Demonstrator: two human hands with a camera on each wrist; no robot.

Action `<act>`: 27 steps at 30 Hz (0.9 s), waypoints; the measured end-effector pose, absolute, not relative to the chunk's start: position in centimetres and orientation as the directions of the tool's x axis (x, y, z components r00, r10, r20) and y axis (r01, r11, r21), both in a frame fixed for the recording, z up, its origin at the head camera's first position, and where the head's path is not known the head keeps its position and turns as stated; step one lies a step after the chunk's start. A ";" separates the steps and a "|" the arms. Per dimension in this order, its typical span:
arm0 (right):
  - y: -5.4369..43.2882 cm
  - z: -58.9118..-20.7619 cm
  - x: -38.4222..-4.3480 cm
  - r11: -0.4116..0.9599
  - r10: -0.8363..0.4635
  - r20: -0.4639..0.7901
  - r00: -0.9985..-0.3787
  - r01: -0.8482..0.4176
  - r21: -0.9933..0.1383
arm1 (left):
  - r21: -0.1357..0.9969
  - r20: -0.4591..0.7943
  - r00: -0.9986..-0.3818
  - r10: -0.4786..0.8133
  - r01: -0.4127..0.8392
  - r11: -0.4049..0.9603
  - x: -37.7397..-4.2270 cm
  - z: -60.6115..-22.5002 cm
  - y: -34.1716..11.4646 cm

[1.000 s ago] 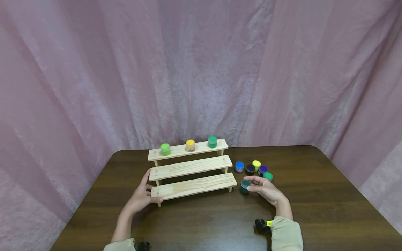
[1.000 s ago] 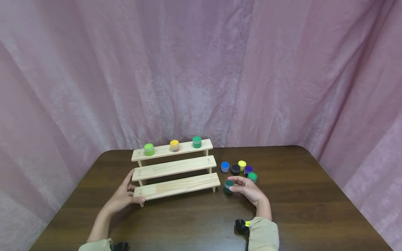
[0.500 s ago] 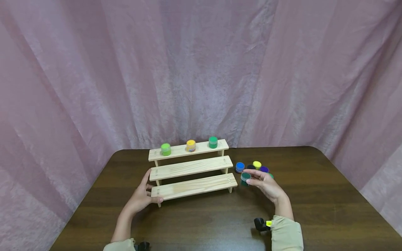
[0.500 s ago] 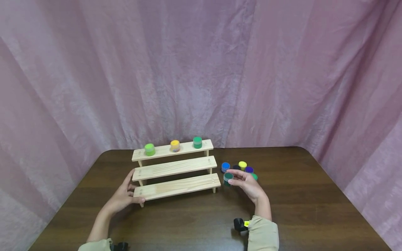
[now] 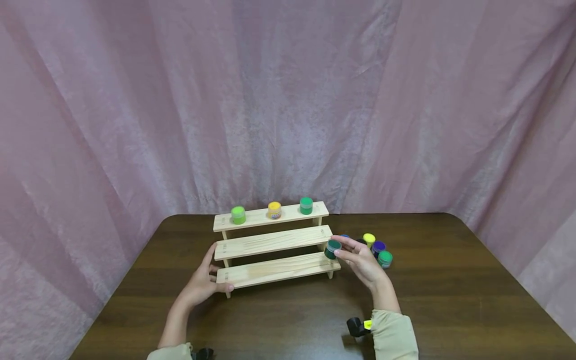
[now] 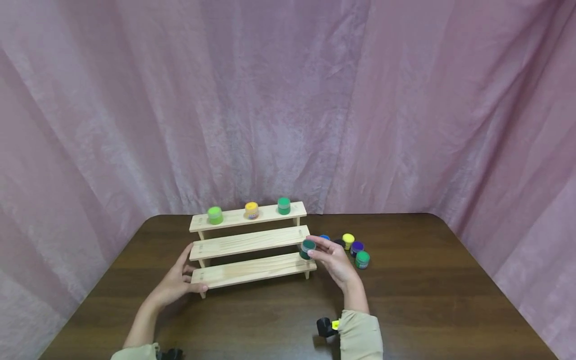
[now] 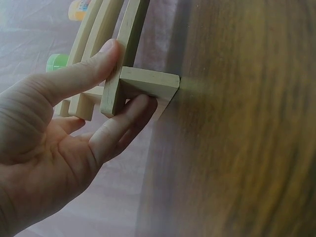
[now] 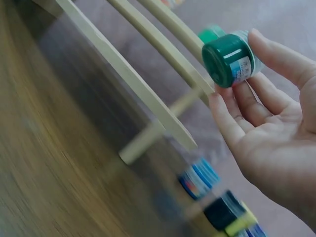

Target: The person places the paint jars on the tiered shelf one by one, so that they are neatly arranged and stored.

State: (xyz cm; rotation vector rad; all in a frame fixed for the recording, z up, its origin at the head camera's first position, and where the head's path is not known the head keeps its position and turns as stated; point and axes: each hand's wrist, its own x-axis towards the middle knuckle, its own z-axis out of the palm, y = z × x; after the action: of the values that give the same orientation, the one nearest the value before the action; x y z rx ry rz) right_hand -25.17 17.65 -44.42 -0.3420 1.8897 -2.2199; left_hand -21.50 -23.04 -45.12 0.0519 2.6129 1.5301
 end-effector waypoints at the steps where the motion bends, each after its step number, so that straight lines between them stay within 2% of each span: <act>1: 17.2 -44.4 -25.2 -0.162 -0.305 0.046 -0.951 0.004 -0.987 | 0.871 -0.083 -0.993 0.086 -0.031 0.491 -21.5 -45.1 -23.0; 12: 15.2 -43.3 -25.0 -0.199 -0.257 0.067 -0.964 -0.015 -0.980 | 0.871 -0.084 -0.993 0.078 -0.035 0.490 -21.3 -45.0 -23.0; 21: 12.2 -40.8 -24.8 -0.221 -0.242 0.132 -0.961 -0.078 -0.972 | 0.876 -0.083 -0.994 0.075 -0.037 0.482 -21.3 -45.0 -23.4; 27: 10.0 -39.8 -25.3 -0.248 -0.214 0.112 -0.970 -0.056 -0.967 | 0.886 -0.077 -0.993 0.085 -0.030 0.463 -21.2 -45.1 -23.2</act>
State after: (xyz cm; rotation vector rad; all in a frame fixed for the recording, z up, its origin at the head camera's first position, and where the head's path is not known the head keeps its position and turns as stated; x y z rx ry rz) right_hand -25.27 10.01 -39.84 -0.3370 1.8605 -2.3814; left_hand -21.21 -23.17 -45.06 0.0490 2.5914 1.5718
